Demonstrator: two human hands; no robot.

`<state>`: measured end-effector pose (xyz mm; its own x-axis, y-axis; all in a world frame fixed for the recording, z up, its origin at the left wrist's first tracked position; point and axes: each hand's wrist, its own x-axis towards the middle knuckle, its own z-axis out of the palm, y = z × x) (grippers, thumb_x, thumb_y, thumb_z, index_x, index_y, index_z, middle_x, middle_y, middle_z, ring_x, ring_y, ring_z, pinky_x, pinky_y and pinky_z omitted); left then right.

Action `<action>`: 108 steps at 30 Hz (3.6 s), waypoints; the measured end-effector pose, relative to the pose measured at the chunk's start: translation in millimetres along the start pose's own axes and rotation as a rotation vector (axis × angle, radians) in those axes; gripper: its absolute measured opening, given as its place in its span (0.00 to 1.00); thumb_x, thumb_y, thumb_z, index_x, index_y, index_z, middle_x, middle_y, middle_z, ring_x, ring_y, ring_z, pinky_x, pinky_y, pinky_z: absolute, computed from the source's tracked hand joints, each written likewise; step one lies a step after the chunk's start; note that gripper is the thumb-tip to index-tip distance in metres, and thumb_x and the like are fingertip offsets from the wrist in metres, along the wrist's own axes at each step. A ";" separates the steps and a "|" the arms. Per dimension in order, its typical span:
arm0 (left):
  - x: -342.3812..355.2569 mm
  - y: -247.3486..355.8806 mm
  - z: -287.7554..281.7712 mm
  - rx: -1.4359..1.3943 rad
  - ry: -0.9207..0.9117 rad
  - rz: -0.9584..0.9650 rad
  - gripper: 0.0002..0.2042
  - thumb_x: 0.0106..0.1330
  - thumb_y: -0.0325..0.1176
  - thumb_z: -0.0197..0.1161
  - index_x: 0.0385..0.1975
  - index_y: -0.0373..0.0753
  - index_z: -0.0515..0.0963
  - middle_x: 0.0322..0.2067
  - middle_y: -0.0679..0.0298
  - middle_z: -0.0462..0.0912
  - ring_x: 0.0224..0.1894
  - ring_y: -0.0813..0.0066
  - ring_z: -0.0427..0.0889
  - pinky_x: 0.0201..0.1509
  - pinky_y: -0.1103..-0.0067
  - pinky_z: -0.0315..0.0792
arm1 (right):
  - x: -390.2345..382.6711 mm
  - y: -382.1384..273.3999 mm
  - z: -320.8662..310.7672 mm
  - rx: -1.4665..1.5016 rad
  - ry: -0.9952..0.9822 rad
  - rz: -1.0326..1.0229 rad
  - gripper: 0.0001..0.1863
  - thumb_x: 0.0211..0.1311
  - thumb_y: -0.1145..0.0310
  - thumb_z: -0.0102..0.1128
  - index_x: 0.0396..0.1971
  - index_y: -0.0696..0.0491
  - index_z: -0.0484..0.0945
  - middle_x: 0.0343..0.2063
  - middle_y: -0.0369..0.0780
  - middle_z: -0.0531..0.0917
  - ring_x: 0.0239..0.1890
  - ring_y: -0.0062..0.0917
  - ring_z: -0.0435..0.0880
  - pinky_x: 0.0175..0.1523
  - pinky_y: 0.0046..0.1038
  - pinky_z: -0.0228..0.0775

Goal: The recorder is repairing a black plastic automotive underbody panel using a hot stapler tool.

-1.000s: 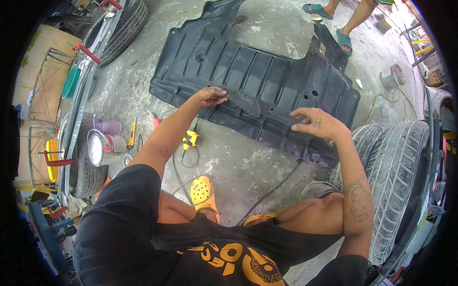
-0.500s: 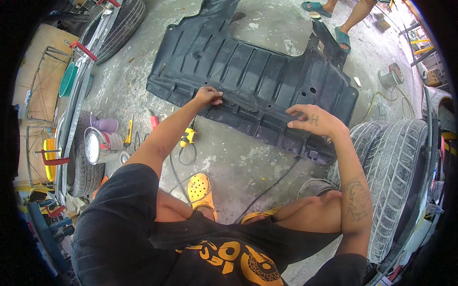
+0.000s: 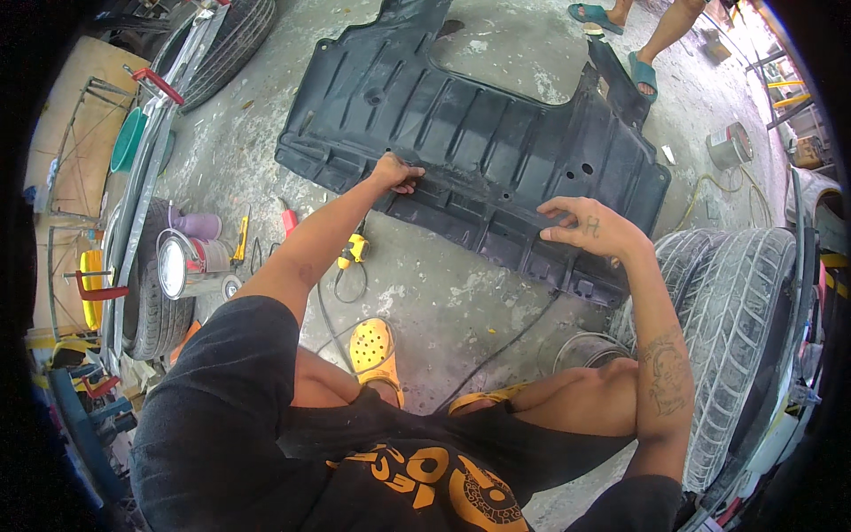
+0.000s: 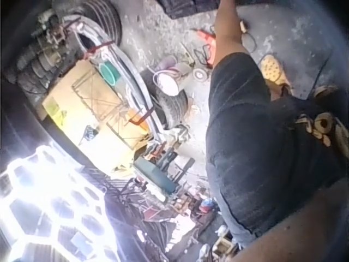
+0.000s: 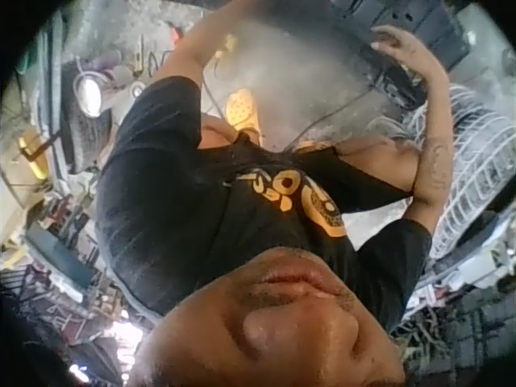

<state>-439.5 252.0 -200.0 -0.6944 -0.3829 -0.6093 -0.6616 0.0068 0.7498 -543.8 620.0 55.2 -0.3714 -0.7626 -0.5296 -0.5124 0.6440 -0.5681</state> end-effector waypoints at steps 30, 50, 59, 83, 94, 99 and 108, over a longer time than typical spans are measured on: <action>42.6 1.7 -16.6 0.351 -0.226 -0.118 0.24 0.54 0.48 0.79 0.35 0.30 0.84 0.31 0.54 0.89 0.27 0.65 0.88 0.26 0.74 0.79 | 15.0 12.6 5.2 -0.027 -0.059 -0.085 0.33 0.65 0.47 0.63 0.62 0.54 0.73 0.57 0.46 0.80 0.59 0.38 0.79 0.63 0.36 0.70; 1.4 122.4 -142.5 -0.457 -0.373 0.457 0.17 0.63 0.48 0.71 0.44 0.45 0.78 0.43 0.67 0.84 0.46 0.75 0.82 0.52 0.74 0.75 | 2.8 -11.9 -15.6 0.057 -0.027 0.011 0.28 0.63 0.56 0.69 0.59 0.55 0.75 0.49 0.45 0.84 0.50 0.29 0.83 0.55 0.33 0.74; 0.4 97.2 -186.8 -0.782 -0.240 0.520 0.12 0.67 0.42 0.70 0.43 0.45 0.79 0.45 0.65 0.84 0.47 0.70 0.83 0.51 0.72 0.78 | -3.9 -1.3 -0.7 0.056 -0.013 0.037 0.31 0.62 0.55 0.67 0.61 0.55 0.74 0.54 0.44 0.82 0.52 0.31 0.82 0.50 0.31 0.77; -0.7 99.1 -189.4 -0.913 -0.192 0.546 0.09 0.69 0.44 0.66 0.38 0.46 0.78 0.46 0.62 0.84 0.47 0.67 0.84 0.49 0.71 0.79 | -3.5 -2.9 -1.7 0.002 -0.012 0.042 0.29 0.64 0.56 0.67 0.60 0.56 0.74 0.50 0.44 0.83 0.51 0.29 0.83 0.55 0.31 0.74; -1.2 100.5 -186.4 -0.914 -0.191 0.544 0.10 0.70 0.44 0.65 0.38 0.46 0.78 0.45 0.61 0.84 0.47 0.67 0.84 0.50 0.70 0.79 | -5.2 -5.5 -1.7 0.020 -0.014 0.055 0.29 0.64 0.56 0.67 0.60 0.56 0.74 0.49 0.44 0.83 0.49 0.27 0.83 0.53 0.29 0.74; -1.2 101.6 -186.1 -0.901 -0.199 0.548 0.10 0.71 0.44 0.65 0.39 0.46 0.78 0.45 0.61 0.85 0.46 0.68 0.84 0.50 0.71 0.79 | -5.6 -12.7 -2.8 0.010 -0.030 0.075 0.29 0.64 0.55 0.67 0.60 0.55 0.74 0.49 0.45 0.83 0.49 0.27 0.83 0.53 0.30 0.74; -14.9 80.9 -152.9 -0.400 -0.186 0.298 0.14 0.69 0.48 0.65 0.45 0.46 0.77 0.45 0.64 0.85 0.45 0.72 0.82 0.50 0.72 0.76 | -5.0 -8.4 -2.1 0.018 -0.014 0.057 0.29 0.64 0.55 0.67 0.60 0.55 0.74 0.50 0.47 0.83 0.51 0.30 0.83 0.54 0.32 0.74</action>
<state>-439.4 117.0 -90.8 -0.8984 -0.2475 -0.3628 -0.2933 -0.2766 0.9151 -539.2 618.3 64.0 -0.3882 -0.7240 -0.5702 -0.4771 0.6872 -0.5477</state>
